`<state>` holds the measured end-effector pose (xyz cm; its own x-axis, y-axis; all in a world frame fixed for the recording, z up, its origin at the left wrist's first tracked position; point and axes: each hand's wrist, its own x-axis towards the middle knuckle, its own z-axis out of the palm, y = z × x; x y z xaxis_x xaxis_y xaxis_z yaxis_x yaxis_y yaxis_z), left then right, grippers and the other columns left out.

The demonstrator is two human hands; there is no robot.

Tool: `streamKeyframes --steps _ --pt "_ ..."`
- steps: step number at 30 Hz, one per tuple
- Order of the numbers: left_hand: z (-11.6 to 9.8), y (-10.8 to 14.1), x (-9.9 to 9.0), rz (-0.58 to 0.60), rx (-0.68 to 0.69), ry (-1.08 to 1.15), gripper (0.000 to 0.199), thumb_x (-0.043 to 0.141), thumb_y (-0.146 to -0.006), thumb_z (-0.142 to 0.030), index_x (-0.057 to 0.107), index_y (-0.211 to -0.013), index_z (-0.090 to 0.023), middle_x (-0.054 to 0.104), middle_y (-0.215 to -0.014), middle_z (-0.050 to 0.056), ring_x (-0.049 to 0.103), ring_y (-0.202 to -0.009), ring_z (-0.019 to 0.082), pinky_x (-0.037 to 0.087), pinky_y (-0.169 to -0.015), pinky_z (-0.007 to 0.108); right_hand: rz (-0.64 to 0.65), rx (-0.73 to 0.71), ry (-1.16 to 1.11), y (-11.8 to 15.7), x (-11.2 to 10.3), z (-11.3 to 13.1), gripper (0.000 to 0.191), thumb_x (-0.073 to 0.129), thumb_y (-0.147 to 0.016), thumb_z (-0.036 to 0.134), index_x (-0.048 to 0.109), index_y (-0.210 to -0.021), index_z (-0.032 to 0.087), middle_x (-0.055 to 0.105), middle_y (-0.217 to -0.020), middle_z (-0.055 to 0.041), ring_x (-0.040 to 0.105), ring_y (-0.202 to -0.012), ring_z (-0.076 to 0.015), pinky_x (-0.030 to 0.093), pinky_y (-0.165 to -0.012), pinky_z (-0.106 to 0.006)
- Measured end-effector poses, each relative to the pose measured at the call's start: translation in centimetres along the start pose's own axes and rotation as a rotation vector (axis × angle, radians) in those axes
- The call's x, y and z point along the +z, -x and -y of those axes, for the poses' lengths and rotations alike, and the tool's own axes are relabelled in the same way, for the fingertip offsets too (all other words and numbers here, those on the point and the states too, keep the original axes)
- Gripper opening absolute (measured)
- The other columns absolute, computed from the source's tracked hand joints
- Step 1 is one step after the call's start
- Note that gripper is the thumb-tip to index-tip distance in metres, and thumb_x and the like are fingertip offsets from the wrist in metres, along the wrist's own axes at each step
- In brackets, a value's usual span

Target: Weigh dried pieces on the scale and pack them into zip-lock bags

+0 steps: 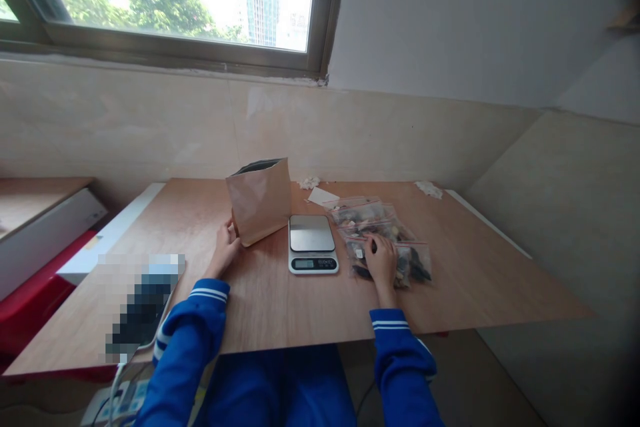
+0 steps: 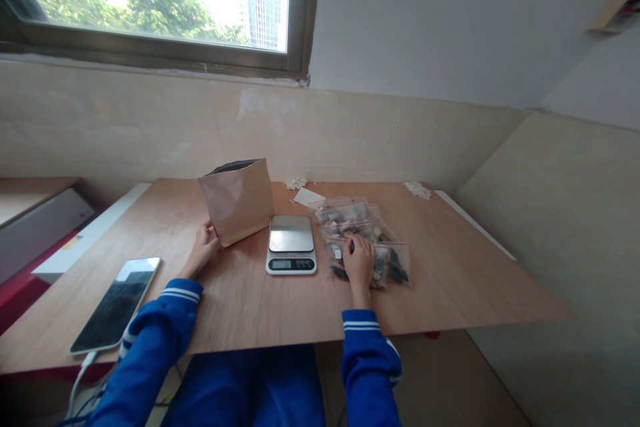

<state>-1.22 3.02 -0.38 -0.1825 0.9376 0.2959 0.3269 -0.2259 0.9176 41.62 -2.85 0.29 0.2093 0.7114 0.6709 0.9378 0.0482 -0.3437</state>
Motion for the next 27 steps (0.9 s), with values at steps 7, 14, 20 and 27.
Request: streamKeyframes --steps 7,14,20,27 --pt "1.5 1.1 -0.5 -0.146 0.034 -0.231 0.048 0.056 -0.076 -0.03 0.053 -0.12 -0.011 0.057 -0.125 0.02 0.049 -0.124 0.035 0.033 -0.109 0.054 -0.016 0.017 -0.008 0.1 -0.1 0.2 0.032 0.039 -0.091 0.023 0.07 -0.093 0.015 0.072 -0.096 -0.0138 0.06 -0.092 -0.0251 0.04 -0.088 -0.038" --pt "0.9 2.7 -0.6 -0.126 0.081 -0.353 0.039 0.051 -0.073 -0.022 0.058 -0.11 -0.013 0.062 -0.111 0.018 0.055 -0.115 0.035 0.04 -0.104 0.055 -0.019 -0.003 -0.027 0.1 -0.4 0.4 0.03 0.04 -0.091 0.022 0.069 -0.091 0.016 0.072 -0.092 -0.011 0.059 -0.089 -0.0245 0.039 -0.087 -0.036" --pt "0.7 2.7 -0.7 -0.109 0.091 -0.383 0.041 0.049 -0.073 -0.02 0.056 -0.112 -0.012 0.062 -0.112 0.019 0.055 -0.114 0.035 0.04 -0.103 0.055 -0.013 0.0 -0.032 0.1 -0.3 0.2 0.03 0.039 -0.09 0.023 0.069 -0.09 0.016 0.072 -0.091 -0.0108 0.059 -0.088 -0.0247 0.039 -0.086 -0.036" --pt "0.4 2.9 -0.7 -0.094 0.075 -0.415 0.041 0.048 -0.075 -0.02 0.056 -0.113 -0.007 0.061 -0.113 0.022 0.055 -0.114 0.035 0.04 -0.102 0.054 -0.025 0.02 -0.017 0.3 0.2 -0.1 0.03 0.04 -0.091 0.024 0.069 -0.09 0.015 0.072 -0.091 -0.0115 0.06 -0.086 -0.0246 0.038 -0.085 -0.036"
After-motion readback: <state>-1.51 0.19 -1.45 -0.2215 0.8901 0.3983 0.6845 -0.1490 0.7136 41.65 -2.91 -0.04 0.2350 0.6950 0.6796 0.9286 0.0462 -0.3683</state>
